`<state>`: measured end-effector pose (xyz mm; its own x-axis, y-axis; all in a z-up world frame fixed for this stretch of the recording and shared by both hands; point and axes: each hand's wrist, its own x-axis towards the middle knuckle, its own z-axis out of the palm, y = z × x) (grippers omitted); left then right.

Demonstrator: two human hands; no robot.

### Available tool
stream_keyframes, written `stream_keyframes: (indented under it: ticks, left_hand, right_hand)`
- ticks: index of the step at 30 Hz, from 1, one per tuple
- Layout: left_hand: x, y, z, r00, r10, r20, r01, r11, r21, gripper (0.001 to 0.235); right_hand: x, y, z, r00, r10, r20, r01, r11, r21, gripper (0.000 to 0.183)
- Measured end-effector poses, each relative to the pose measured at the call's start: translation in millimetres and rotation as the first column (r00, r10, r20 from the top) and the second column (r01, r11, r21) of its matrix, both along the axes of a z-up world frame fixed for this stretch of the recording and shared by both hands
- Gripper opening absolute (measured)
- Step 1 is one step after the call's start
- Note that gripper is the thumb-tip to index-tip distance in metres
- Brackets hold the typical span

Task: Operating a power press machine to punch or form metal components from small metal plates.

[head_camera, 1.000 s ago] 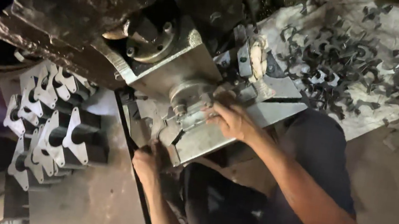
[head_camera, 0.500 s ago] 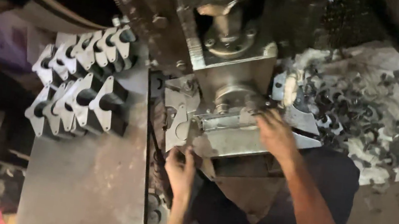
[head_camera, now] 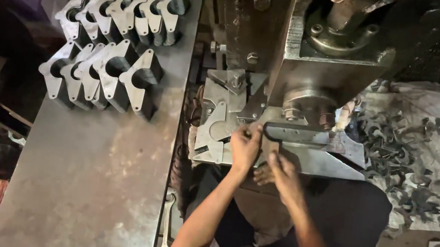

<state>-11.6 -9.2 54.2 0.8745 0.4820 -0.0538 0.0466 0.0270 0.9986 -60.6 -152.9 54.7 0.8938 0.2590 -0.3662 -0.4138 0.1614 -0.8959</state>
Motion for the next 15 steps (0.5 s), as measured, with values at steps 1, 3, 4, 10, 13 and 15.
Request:
stream_keyframes:
  ticks: [1, 3, 4, 10, 13, 15]
  left_hand:
    - [2, 1, -1, 1.0, -0.003, -0.002, 0.003, 1.0, 0.0, 0.037]
    - [4, -1, -5, 0.998, 0.039, 0.041, -0.042, 0.996, 0.075, 0.036]
    - [8, -2, -11, 0.998, 0.035, 0.044, -0.038, 0.997, 0.071, 0.036]
    - [0, -2, -13, 0.988, 0.052, 0.144, -0.064, 0.995, 0.082, 0.039]
    - [-24, 9, 27, 0.999, -0.015, 0.049, 0.018, 0.998, -0.068, 0.034]
    - [-43, 19, 41, 1.0, -0.017, 0.007, 0.015, 0.979, 0.201, 0.029]
  right_hand:
    - [3, 6, -6, 1.0, -0.003, -0.002, 0.003, 1.0, 0.0, 0.042]
    - [7, 15, -19, 0.989, -0.137, 0.051, 0.136, 0.991, 0.013, 0.033]
    - [12, 15, -22, 0.988, -0.141, 0.055, 0.141, 0.99, 0.009, 0.033]
    - [16, 14, -21, 0.986, -0.152, -0.067, 0.161, 0.975, 0.157, 0.026]
    - [12, 15, -3, 0.991, -0.132, -0.015, 0.133, 0.985, 0.113, 0.027]
    - [18, 20, 6, 0.985, -0.164, -0.049, 0.169, 0.977, 0.13, 0.017]
